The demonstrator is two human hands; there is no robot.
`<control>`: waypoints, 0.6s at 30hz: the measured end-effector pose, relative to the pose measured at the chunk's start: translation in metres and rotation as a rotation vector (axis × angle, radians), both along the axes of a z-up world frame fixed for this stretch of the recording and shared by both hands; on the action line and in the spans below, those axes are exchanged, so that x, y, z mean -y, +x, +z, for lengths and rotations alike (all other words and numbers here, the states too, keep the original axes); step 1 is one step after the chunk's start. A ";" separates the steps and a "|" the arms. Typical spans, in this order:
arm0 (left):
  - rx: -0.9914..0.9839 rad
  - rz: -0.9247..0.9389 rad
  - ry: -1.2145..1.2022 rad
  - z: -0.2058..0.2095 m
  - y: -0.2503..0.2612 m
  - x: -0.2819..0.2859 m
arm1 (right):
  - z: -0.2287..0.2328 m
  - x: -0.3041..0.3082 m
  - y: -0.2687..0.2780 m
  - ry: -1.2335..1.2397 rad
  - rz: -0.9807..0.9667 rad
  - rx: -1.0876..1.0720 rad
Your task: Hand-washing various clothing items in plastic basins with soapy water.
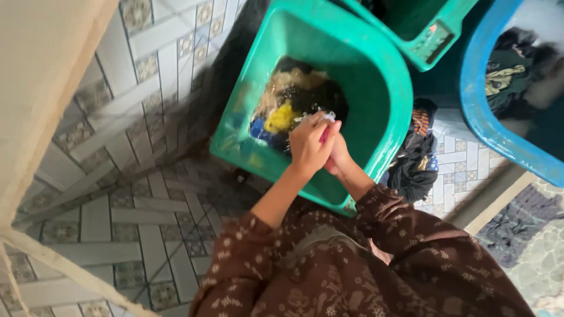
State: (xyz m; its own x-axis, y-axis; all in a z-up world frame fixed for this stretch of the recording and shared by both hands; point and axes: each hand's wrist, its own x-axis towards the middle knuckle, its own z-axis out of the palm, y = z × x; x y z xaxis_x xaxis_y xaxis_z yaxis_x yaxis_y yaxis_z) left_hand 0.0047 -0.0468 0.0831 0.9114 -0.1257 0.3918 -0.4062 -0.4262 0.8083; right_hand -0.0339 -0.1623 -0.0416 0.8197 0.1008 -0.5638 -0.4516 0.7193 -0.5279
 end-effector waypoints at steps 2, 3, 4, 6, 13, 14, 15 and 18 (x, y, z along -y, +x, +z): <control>-0.190 0.014 -0.232 0.006 0.000 0.007 | 0.037 0.005 0.010 -0.012 -0.001 0.047; -0.398 0.042 -0.461 0.008 -0.003 0.011 | 0.056 0.007 0.012 -0.026 0.013 0.082; -0.399 0.028 -0.453 0.014 0.000 0.017 | 0.060 0.014 0.007 -0.022 -0.001 0.084; -0.460 -0.123 -0.891 0.025 0.003 0.033 | 0.069 0.032 -0.006 0.012 -0.057 0.149; -0.501 -0.266 -0.740 0.075 -0.004 0.137 | 0.143 0.135 -0.023 0.117 -0.451 0.486; -0.422 -0.211 -0.698 0.077 -0.007 0.158 | 0.140 0.159 -0.033 0.108 -0.473 0.499; -0.343 -0.157 -0.657 0.079 -0.010 0.181 | 0.138 0.184 -0.044 0.100 -0.496 0.512; -0.294 0.021 -0.075 0.098 -0.017 0.241 | 0.153 0.245 -0.060 0.005 -0.528 0.446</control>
State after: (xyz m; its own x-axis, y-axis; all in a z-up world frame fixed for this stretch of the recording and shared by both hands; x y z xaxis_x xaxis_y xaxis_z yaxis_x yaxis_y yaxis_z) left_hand -0.0121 -0.2878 0.1812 0.9892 -0.0863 0.1186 -0.1422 -0.3667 0.9194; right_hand -0.0942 -0.4077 0.1110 0.9133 -0.3738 -0.1615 0.2196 0.7861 -0.5777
